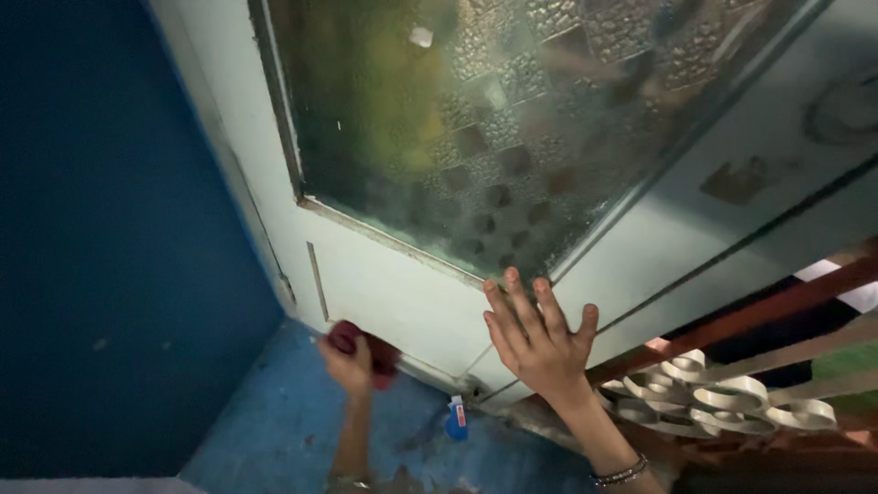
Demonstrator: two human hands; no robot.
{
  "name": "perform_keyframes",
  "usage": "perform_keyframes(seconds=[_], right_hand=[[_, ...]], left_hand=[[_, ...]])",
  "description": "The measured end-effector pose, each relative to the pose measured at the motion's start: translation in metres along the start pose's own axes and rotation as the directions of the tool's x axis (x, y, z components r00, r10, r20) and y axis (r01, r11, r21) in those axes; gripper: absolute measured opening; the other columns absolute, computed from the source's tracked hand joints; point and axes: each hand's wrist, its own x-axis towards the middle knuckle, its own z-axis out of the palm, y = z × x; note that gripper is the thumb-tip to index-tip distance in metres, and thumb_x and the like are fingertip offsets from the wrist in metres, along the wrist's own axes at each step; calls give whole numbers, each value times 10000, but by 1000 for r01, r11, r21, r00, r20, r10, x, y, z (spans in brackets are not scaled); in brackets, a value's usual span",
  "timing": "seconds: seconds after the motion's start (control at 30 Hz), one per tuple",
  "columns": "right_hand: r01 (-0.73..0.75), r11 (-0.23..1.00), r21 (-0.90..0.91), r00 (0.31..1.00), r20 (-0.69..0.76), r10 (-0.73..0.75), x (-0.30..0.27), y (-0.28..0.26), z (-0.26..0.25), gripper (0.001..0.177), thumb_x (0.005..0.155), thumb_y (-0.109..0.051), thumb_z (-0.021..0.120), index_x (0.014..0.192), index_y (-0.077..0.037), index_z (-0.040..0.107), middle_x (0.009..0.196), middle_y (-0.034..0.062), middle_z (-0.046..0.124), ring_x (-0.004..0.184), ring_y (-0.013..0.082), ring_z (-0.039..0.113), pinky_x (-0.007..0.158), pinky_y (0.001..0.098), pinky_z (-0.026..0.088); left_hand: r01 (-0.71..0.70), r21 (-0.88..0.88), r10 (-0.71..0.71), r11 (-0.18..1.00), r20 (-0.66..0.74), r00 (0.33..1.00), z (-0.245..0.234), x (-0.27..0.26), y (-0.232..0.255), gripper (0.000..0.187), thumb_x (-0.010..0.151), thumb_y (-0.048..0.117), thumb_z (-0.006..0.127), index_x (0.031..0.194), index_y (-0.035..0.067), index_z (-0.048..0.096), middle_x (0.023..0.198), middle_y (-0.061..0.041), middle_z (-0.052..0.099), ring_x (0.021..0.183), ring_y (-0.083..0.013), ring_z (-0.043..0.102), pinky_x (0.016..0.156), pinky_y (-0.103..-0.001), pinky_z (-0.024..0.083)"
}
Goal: The person sprays a cleaning solution onto a white door with a textured glass panel and wipes the surface with a red cloth. They clean the glass, the door frame, and the adjacent blue wall, moving the cloth around the edges and lower sections of the door.
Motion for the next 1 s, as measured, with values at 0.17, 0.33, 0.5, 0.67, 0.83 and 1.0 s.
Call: perform_keyframes(seconds=[0.17,0.33,0.5,0.67,0.83,1.0], right_hand=[[28,999,-42,999,26,-27,1,-1,4,521,1065,-501,635,1531,-267,628,1627,12,483,1559,276,288,1264,625,-64],[38,999,-37,998,56,-35,-2,-6,8,572,1036,-514,604,1549,-263,618,1630,33,480,1569,279,276,1253,648,-75],[35,998,-44,999,37,-34,0,-9,10,568,1019,-499,601,1529,-253,640,1622,31,496,1557,271,288,1244,656,-64],[37,998,-46,999,38,-35,-3,-9,11,554,1020,-520,593,1514,-275,646,1622,22,497,1555,258,299,1252,645,-61],[27,999,-30,999,38,-25,-7,-11,17,548,1027,-530,605,1510,-273,648,1626,27,483,1549,266,305,1245,645,-63],[5,1000,-18,998,63,-4,-10,-14,19,561,1005,-530,601,1503,-277,653,1623,21,481,1546,259,308,1247,647,-59]], left_hand=[[145,123,-143,982,-21,989,5,27,-7,817,789,235,855,1404,-84,423,1174,-325,642,1045,-473,637,903,-508,513],[242,-45,-241,969,26,970,21,-38,-1,675,826,165,791,1351,-54,428,1173,-283,638,1048,-406,642,943,-484,510],[291,-86,-279,953,127,952,24,-102,18,598,815,173,793,1267,-25,457,1078,-244,641,967,-365,637,897,-469,520],[136,-82,-130,987,74,989,12,-64,3,584,758,178,841,1207,-15,522,1037,-238,640,942,-379,618,885,-466,514],[93,-44,-95,995,-35,995,6,29,-22,663,799,214,832,1303,-48,489,1094,-252,641,970,-389,624,888,-453,516],[-2,-4,2,1000,-90,996,6,33,-26,731,867,191,825,1399,-105,421,1203,-303,620,1074,-423,623,943,-466,501]])
